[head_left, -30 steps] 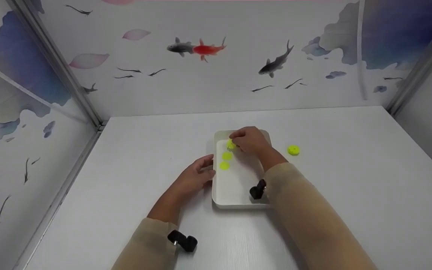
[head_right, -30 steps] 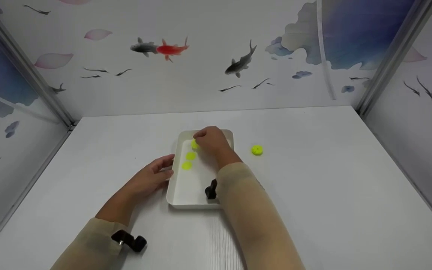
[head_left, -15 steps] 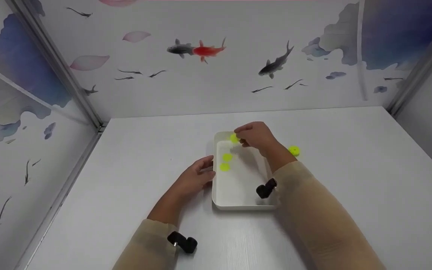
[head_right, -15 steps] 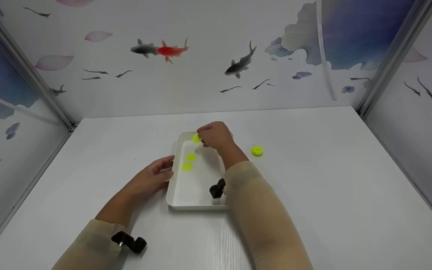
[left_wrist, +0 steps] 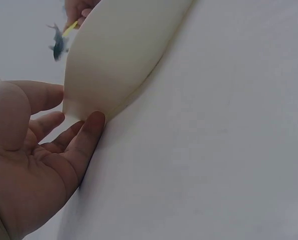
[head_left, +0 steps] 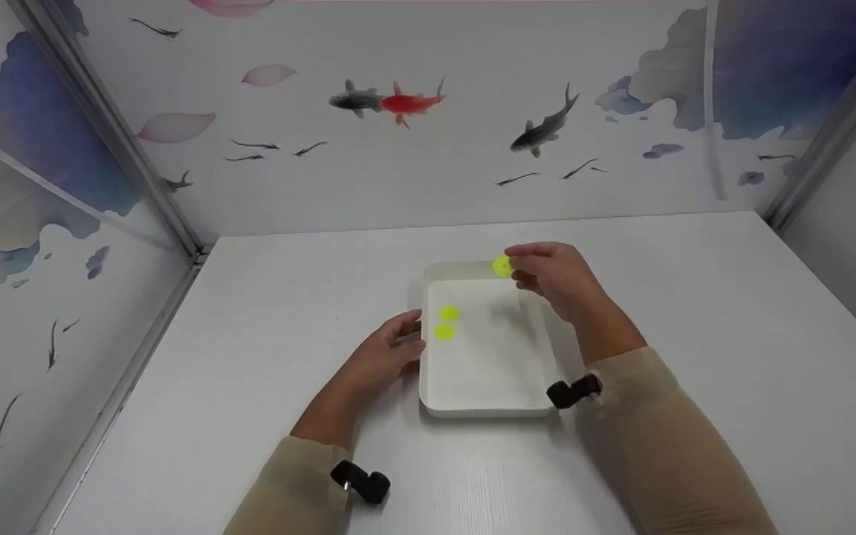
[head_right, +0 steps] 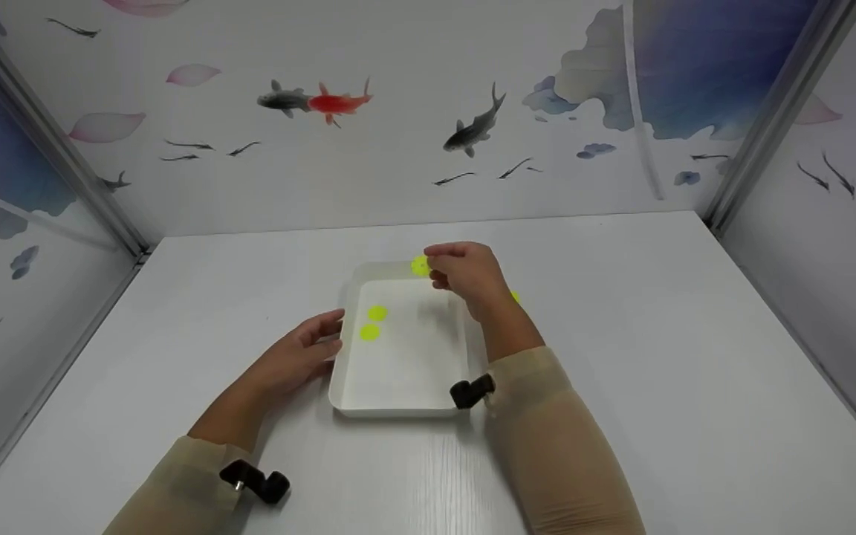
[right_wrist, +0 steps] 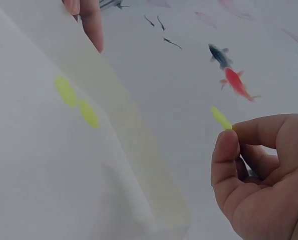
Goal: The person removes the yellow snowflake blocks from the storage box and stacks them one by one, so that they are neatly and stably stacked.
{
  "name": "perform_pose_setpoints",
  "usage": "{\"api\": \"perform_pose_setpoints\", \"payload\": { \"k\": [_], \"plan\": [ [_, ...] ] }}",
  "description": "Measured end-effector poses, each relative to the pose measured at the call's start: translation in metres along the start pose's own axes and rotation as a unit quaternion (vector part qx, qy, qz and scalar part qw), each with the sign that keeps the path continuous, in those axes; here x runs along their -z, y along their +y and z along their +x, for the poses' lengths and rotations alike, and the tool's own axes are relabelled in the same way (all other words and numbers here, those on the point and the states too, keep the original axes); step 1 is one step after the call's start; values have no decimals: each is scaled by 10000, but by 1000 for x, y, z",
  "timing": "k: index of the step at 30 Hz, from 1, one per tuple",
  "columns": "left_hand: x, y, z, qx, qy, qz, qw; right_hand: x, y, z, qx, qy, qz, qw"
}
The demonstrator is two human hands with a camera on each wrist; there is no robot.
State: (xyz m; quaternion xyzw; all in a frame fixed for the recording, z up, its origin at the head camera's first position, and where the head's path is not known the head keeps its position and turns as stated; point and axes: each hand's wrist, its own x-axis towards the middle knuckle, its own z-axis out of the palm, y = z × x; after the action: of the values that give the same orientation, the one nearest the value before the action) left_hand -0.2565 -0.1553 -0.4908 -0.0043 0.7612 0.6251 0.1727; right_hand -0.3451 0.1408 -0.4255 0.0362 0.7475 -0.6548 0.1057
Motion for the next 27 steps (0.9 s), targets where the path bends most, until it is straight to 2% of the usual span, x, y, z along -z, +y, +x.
{"api": "perform_pose_setpoints", "payload": {
  "k": [4, 12, 20, 27],
  "plan": [
    [0, 1, -1, 12, 50, -7, 10000, 19, 10, -2, 68, 90, 160, 9998],
    [-1, 2, -2, -15, -24, -125, 9999, 56, 23, -4, -91, 504, -42, 9987],
    [-1, 1, -1, 14, -54, -138, 9999, 86, 36, -6, -214, 487, -83, 9986],
    [1, 0, 0, 33, -102, -95, 9999, 101, 45, -2, -460, 553, -171, 9973]
  ]
}}
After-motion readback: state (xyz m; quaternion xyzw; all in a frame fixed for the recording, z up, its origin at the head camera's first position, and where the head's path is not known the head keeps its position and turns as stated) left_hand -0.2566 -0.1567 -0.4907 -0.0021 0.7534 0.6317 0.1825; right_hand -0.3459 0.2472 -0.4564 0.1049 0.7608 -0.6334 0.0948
